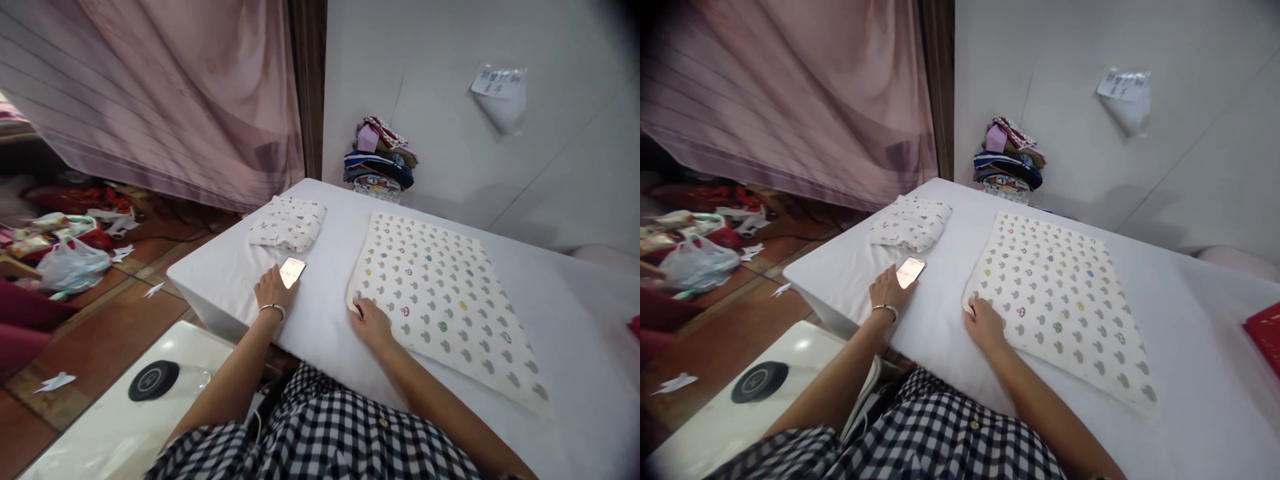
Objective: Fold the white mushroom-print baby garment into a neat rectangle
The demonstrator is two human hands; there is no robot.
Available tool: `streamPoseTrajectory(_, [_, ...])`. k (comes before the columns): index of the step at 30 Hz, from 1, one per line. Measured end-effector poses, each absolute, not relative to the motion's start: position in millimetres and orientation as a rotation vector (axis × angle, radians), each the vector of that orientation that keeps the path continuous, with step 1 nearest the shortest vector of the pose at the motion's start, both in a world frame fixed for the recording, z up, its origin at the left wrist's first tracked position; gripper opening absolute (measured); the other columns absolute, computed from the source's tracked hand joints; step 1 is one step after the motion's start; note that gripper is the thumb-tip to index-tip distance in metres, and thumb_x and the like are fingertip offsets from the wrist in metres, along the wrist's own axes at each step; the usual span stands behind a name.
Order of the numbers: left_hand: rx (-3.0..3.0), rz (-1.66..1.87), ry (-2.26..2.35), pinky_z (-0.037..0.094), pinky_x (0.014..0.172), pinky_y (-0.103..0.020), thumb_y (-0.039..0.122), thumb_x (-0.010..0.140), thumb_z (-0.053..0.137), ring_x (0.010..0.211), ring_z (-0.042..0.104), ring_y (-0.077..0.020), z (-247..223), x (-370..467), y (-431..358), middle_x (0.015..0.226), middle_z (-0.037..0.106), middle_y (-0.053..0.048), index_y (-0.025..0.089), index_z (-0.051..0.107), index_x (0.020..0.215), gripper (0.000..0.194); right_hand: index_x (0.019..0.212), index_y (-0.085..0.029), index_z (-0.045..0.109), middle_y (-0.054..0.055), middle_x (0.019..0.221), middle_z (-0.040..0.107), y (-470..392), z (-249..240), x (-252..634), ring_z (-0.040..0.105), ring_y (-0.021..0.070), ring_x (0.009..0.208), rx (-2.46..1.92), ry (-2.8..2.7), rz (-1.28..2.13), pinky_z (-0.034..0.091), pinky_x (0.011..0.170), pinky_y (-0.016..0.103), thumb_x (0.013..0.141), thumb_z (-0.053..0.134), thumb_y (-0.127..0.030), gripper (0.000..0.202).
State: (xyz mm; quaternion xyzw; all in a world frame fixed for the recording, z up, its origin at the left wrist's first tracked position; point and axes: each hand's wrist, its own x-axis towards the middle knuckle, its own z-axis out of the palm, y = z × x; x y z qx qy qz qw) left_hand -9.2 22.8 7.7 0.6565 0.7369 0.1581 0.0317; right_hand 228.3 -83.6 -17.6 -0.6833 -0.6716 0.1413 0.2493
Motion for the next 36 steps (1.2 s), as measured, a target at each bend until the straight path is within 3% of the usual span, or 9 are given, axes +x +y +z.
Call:
streamPoseTrajectory(15, [2.02,0.289,2.397,0.036,0.088,-0.044,0.056,0.075,0.049,0.11,0.05,-0.0342,20,-74,38,0.12,0.056,-0.02,0.01,0.032,0.136,0.079,0.095,-0.02,0.057,0.004,0.09,0.061,-85,-19,228,0.056,0.017,0.079,-1.826,-1.829,0.372,0.038,0.07,0.027,0.082,0.047,-0.027,0.018])
streamPoseTrajectory(25, [1.922,0.259,2.399,0.035,0.094,-0.046,0.056,0.073,0.054,0.119,0.044,-0.0339,26,-122,70,0.131,0.049,-0.019,0.014,0.028,0.139,0.083,0.094,-0.02,0.058,0.004,0.091,0.061,-87,-18,228,0.056,0.0167,0.081,-1.806,-1.822,0.365,0.039,0.071,0.026,0.083,0.047,-0.027,0.018])
streamPoseTrajectory(29, [2.084,0.481,2.306,0.031,0.1,-0.047,0.052,0.074,0.057,0.123,0.041,-0.0336,22,-94,54,0.134,0.046,-0.02,0.01,0.036,0.135,0.077,0.093,-0.02,0.058,0.004,0.089,0.06,-87,-18,227,0.056,0.0167,0.08,-1.797,-1.834,0.343,0.039,0.07,0.026,0.083,0.046,-0.028,0.018])
streamPoseTrajectory(32, [2.204,0.717,1.918,0.033,0.102,-0.041,0.044,0.075,0.06,0.122,0.044,-0.0289,11,-45,25,0.131,0.049,-0.017,0.012,0.043,0.129,0.065,0.092,-0.02,0.059,0.005,0.088,0.061,-86,-17,227,0.055,0.017,0.079,-1.791,-1.834,0.355,0.038,0.071,0.027,0.082,0.046,-0.027,0.018])
streamPoseTrajectory(36, [1.848,0.818,1.466,0.049,0.083,-0.033,0.037,0.077,0.06,0.086,0.062,-0.0172,-1,33,-18,0.111,0.062,-0.009,0.018,0.047,0.123,0.052,0.086,-0.02,0.06,0.003,0.081,0.061,-82,-11,232,0.054,0.0166,0.072,-1.761,-1.754,0.512,0.039,0.067,0.028,0.079,0.048,-0.029,0.017])
